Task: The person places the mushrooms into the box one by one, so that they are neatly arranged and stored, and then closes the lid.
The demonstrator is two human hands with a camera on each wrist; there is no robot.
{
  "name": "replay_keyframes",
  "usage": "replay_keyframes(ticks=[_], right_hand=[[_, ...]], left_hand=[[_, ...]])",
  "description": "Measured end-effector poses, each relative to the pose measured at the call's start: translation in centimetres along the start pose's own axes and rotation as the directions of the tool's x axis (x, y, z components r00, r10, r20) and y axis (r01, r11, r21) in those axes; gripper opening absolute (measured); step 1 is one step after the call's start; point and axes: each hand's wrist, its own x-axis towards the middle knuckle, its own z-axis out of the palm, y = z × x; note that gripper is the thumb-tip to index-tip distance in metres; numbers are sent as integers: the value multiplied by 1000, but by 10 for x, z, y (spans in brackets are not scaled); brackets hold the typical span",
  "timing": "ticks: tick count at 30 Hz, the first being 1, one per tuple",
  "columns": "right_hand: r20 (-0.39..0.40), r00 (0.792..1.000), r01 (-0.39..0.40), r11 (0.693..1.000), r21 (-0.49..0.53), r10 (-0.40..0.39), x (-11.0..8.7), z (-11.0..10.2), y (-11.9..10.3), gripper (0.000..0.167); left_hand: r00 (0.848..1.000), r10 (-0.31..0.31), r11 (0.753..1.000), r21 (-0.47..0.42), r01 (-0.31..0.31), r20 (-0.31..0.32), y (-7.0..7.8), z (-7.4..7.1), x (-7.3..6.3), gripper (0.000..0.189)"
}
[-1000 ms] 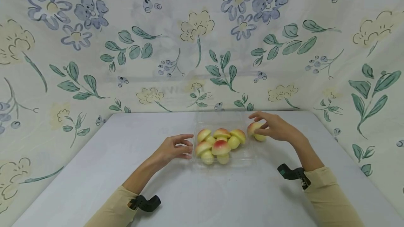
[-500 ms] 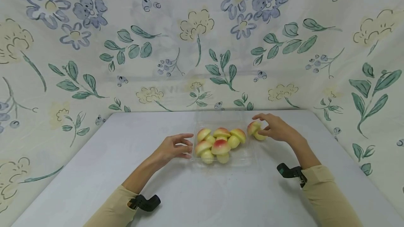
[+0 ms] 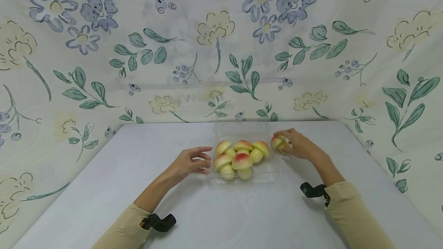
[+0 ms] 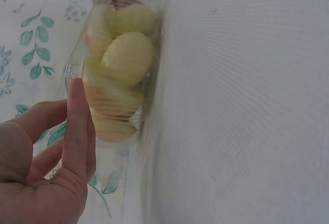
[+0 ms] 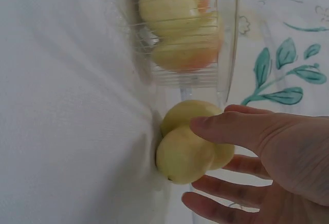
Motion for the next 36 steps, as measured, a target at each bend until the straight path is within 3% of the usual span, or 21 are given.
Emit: replay_keyframes(ticks=[9,27,36], right_hand=[[-19,1000,11,1000,-9,-11,-1,2,5,54],[-31,998,-60,998,-20,60,-3,-4,5,65],[-34,995,-92,995,-37,90,-4,-3,7,60]], left_hand=[[1000,4,1000,8,-4,7,0,-1,-1,61],[1000,0,1000,4,0,-1,0,-1,1,61],[1000,-1,1000,3,1,-1,-2,-1,1,61]])
